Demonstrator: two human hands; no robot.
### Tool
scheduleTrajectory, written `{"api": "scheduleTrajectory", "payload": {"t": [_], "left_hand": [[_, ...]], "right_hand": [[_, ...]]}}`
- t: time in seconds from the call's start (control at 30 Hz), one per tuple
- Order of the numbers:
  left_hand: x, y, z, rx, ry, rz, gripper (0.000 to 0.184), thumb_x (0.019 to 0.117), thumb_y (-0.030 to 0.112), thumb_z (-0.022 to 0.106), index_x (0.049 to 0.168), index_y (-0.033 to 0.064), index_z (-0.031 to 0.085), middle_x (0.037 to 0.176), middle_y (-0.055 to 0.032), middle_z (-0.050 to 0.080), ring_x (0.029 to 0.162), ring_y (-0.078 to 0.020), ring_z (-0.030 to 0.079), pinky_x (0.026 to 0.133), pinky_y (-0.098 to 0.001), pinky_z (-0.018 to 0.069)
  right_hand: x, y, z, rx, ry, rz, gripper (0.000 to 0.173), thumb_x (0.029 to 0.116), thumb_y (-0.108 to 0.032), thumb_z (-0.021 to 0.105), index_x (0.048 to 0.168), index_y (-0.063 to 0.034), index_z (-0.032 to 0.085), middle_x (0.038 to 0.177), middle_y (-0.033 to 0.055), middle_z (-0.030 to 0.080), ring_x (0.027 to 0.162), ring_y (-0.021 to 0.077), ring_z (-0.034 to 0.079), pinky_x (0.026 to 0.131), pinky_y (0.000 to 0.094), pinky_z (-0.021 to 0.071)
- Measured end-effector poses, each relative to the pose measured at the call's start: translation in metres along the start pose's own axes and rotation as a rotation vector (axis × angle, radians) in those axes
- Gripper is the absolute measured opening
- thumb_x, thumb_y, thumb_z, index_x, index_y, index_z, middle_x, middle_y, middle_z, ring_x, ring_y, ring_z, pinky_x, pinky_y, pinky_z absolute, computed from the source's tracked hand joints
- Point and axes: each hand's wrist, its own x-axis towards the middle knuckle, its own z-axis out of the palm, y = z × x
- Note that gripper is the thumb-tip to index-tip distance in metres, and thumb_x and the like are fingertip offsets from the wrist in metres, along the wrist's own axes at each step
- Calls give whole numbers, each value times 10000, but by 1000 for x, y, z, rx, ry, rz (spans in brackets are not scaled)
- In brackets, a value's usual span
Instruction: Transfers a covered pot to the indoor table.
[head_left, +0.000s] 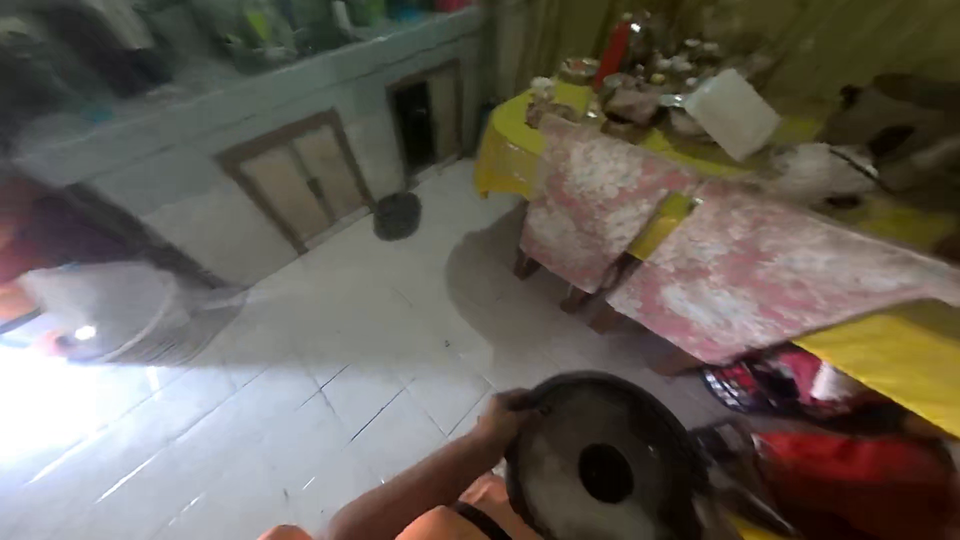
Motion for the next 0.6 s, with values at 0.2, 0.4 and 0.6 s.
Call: {"api": "scheduleTrajectory", "payload": {"t": [0.2,0.4,0.6], "left_hand": [[94,92,-7,127,-64,-40,258,996,16,588,1249,-28,609,1066,-90,660,890,-102,635,822,-302,544],[196,153,-1,144,-94,-48,236,998,39,599,1228,-18,612,1011,-65,661,850,-94,642,789,-289,553],[293,232,5,112,-46,15,262,1012,38,567,1266,-22,583,1040,-71,663,872,-101,656,794,-300,570]], "right_hand": [[74,-35,41,384,230,-47,288,1059,-101,436,1030,129,608,803,14,578,730,-45,565,749,172,506],[164,-98,64,540,302,-15,262,1054,-24,397,978,136,591,747,1,547,678,-57,546,692,127,480],[280,-166,67,379,289,-191,296,1028,-56,435,1060,180,611,857,107,618,784,16,567,791,210,488]]}}
